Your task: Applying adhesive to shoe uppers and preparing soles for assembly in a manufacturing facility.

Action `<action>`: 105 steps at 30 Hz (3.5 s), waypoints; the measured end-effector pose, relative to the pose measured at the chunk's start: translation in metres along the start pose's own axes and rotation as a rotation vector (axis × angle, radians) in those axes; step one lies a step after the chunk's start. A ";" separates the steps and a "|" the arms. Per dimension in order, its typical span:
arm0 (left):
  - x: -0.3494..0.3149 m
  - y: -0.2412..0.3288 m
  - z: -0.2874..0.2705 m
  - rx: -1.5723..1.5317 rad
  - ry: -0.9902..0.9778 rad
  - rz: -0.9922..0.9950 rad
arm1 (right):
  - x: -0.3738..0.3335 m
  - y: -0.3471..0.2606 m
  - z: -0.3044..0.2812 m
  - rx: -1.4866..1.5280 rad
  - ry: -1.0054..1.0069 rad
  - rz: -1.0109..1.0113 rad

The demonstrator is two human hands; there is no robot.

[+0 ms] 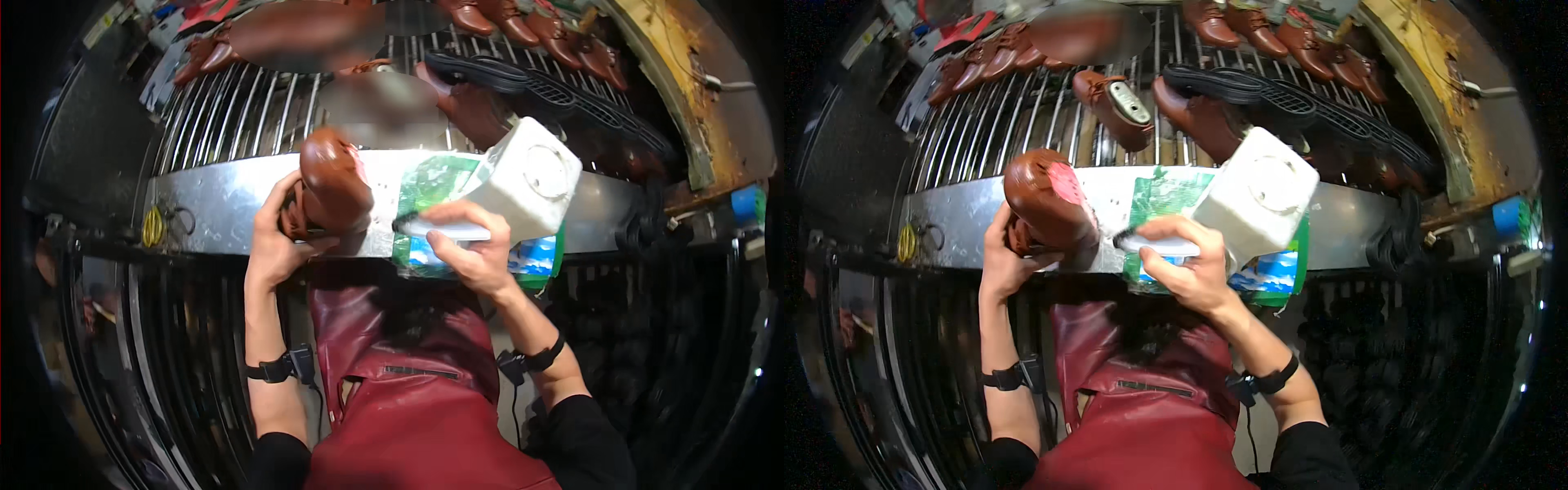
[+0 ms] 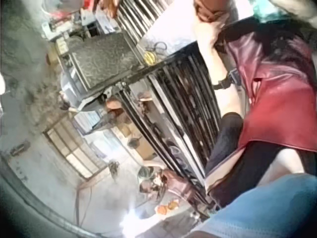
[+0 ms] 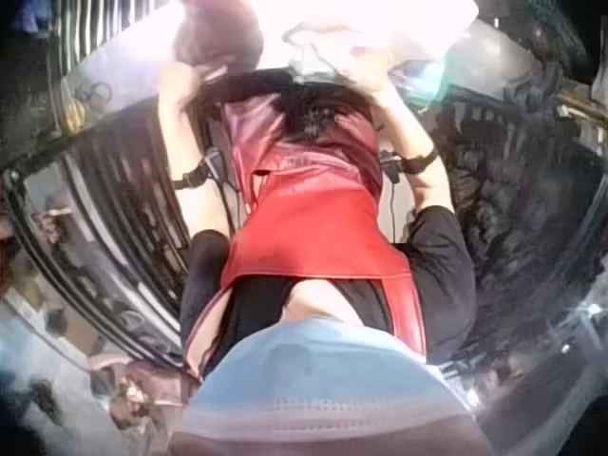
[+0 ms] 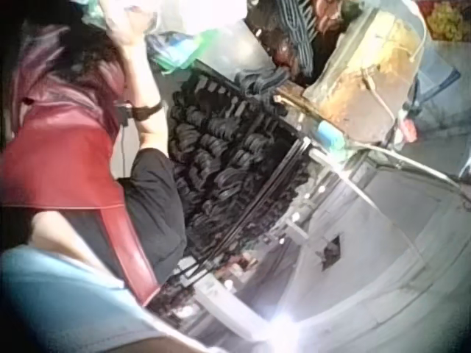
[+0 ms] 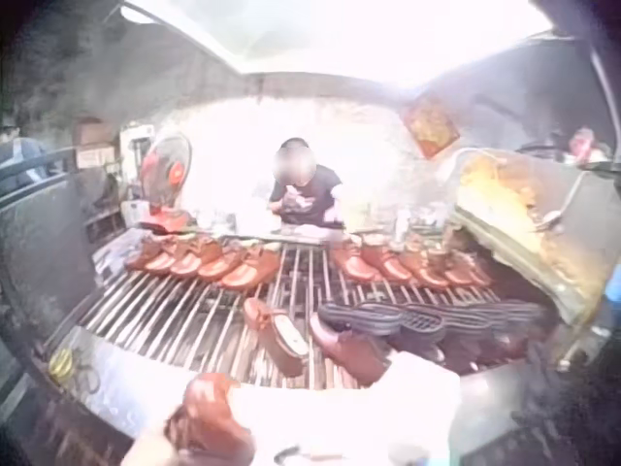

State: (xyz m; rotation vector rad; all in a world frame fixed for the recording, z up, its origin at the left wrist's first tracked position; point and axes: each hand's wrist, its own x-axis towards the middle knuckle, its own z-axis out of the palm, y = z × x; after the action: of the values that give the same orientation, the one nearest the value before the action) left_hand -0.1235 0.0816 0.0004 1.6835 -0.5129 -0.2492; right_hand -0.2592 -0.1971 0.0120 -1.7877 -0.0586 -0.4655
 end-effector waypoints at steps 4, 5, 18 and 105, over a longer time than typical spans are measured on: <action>-0.009 -0.018 0.002 -0.297 0.214 -0.203 | -0.056 -0.004 -0.006 0.200 0.438 0.246; -0.022 -0.011 0.003 -0.277 0.253 -0.099 | -0.067 -0.007 -0.013 0.159 0.523 0.203; -0.139 -0.041 0.033 -0.410 0.071 -0.205 | -0.069 0.002 -0.028 0.793 0.645 0.563; -0.512 0.341 -0.270 2.054 1.271 -1.185 | -0.098 0.059 -0.036 0.644 0.299 0.374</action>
State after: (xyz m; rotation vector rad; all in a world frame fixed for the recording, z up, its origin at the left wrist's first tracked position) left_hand -0.5175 0.5221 0.3200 3.2096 1.9551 0.8652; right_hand -0.3430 -0.2268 -0.0687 -1.0517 0.3007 -0.3801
